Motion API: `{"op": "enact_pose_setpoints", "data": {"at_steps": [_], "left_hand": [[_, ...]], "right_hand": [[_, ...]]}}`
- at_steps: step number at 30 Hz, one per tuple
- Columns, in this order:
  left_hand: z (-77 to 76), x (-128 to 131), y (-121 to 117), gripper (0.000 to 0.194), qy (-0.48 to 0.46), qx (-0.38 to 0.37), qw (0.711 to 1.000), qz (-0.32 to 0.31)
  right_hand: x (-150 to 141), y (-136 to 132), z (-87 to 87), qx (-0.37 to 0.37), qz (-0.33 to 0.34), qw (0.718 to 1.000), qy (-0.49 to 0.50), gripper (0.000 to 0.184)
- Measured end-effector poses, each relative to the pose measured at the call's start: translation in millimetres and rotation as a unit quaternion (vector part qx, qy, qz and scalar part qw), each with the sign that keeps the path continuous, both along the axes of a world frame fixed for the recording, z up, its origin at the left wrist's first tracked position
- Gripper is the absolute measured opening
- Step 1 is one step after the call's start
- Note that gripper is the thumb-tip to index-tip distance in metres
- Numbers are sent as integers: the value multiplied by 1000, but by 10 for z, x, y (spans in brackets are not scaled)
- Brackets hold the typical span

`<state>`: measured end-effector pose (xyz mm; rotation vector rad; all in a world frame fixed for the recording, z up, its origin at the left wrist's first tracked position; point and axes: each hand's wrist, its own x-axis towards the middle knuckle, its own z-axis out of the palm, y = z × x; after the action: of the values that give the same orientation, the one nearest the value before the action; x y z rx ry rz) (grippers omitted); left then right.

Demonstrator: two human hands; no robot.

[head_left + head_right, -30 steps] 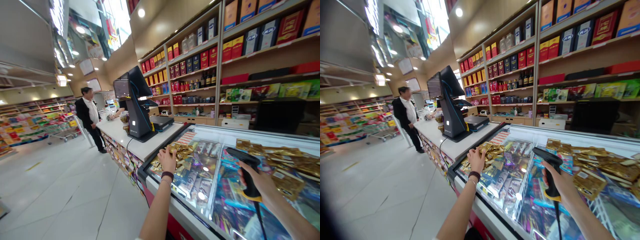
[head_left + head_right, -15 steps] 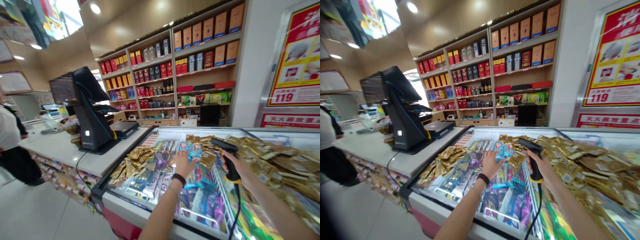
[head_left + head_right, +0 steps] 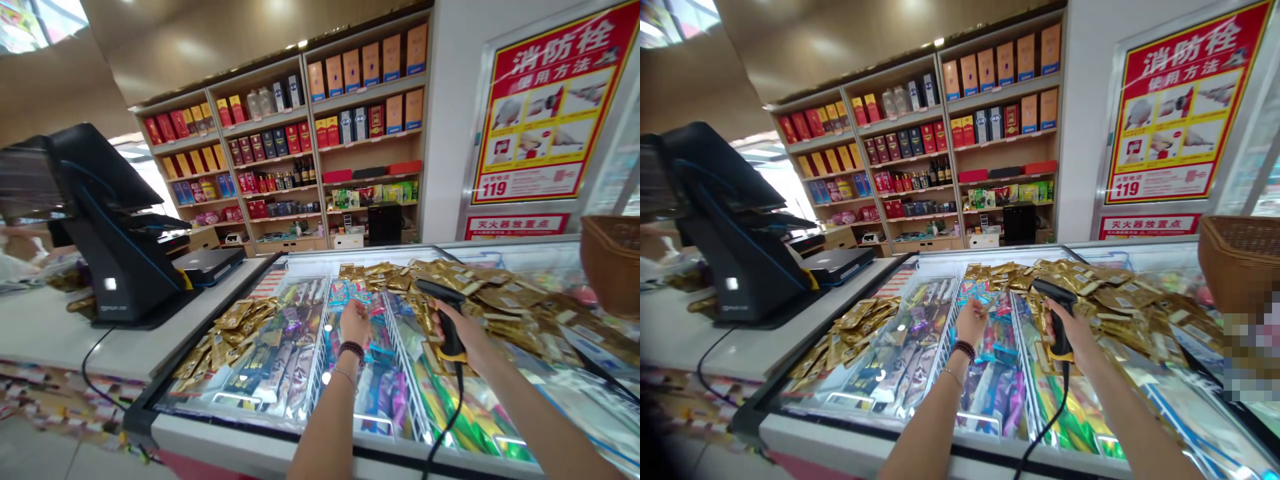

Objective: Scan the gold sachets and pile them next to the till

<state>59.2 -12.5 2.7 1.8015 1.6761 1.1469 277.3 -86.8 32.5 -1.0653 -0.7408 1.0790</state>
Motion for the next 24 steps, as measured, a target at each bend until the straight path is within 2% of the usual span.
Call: {"op": "enact_pose_setpoints", "data": {"at_steps": [2,5,8,11,14,17,20,24], "left_hand": [[-19,-74,10,14,-30,15,999,-26],[-38,-146,19,6,-20,28,999,-40],[-62,-170,49,9,-27,27,998,-53],[-91,-182,122,10,-152,8,985,-76],[-98,-235,204,11,-297,-27,950,-94],[-71,-325,246,9,-368,-41,923,-107],[-41,-397,250,10,-385,-43,915,-115],[-58,-421,265,8,-367,-59,922,-109]], "right_hand": [[10,-5,3,1,3,1000,5,36],[23,-19,12,1,0,1000,7,34],[10,-36,22,4,-9,1000,-5,34],[-54,-41,21,12,-7,1000,-22,38],[-179,-34,8,13,15,999,-40,43],[-329,-36,-4,16,42,996,-74,46],[-432,-53,-12,34,78,990,-110,47],[-450,-66,-33,41,109,981,-152,49]]}}
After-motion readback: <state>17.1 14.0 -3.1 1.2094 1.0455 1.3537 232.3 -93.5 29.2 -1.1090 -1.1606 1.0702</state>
